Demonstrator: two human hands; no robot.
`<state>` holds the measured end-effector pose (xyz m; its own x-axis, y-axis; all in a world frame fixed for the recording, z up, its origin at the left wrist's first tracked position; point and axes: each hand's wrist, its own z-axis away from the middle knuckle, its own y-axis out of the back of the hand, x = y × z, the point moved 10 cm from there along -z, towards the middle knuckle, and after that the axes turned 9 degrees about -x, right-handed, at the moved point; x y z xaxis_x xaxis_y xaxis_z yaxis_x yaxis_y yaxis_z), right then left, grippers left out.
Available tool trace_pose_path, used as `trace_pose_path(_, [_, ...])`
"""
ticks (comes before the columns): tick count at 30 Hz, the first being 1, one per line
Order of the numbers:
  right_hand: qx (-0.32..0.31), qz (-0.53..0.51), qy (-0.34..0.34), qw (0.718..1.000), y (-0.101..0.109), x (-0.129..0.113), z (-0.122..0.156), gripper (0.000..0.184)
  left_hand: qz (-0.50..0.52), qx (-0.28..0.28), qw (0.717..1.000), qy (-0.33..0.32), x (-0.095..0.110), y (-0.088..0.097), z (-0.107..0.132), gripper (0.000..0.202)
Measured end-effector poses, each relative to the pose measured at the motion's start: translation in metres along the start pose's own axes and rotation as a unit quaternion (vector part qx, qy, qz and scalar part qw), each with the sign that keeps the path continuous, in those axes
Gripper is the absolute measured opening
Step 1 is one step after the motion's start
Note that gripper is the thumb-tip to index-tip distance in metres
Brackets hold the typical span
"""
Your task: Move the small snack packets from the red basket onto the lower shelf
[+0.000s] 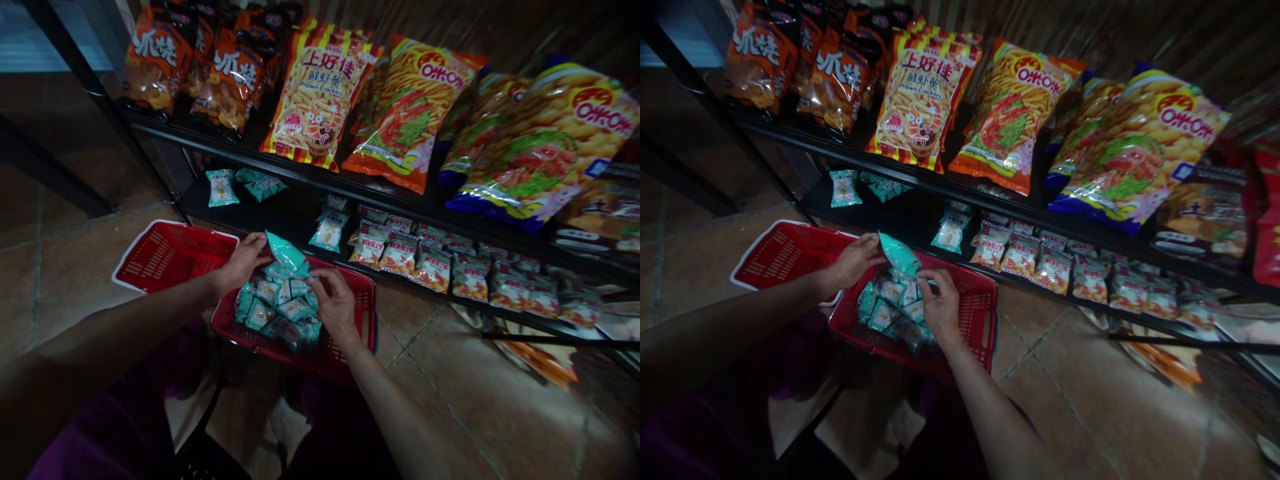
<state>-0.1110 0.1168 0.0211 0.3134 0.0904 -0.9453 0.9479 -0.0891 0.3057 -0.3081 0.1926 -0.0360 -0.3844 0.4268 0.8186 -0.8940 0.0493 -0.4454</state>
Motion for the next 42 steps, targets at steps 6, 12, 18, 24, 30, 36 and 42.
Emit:
trace_pose_path(6, [-0.052,0.091,0.088,0.991,-0.015,-0.026,0.003,0.015,0.079,-0.018,0.994,0.069,-0.013,-0.012,0.002,0.022])
trace_pose_path(12, [-0.113,0.222,0.211,0.945,-0.043,-0.037,0.018,0.025,0.095,-0.020,0.990,0.105,-0.020,-0.013,0.004,0.020])
trace_pose_path(18, [-0.175,0.333,0.246,0.893,-0.068,-0.041,0.028,0.022,0.086,-0.022,0.984,0.152,-0.030,-0.012,0.007,0.025])
trace_pose_path(24, [-0.230,0.375,0.237,0.866,-0.086,-0.036,0.034,0.018,0.086,0.018,0.990,0.115,-0.022,-0.005,0.008,0.008])
trace_pose_path(30, [-0.199,0.248,0.157,0.935,-0.070,-0.029,0.022,0.016,0.068,0.024,0.994,0.079,-0.015,-0.002,0.007,0.008])
trace_pose_path(36, [-0.001,0.063,-0.049,0.997,-0.009,0.009,-0.004,0.030,0.045,-0.033,0.993,0.103,-0.020,-0.013,0.008,0.010])
trace_pose_path(42, [-0.035,-0.155,-0.190,0.969,-0.020,0.040,-0.003,0.039,0.017,-0.109,0.984,0.139,-0.029,-0.032,0.016,0.012])
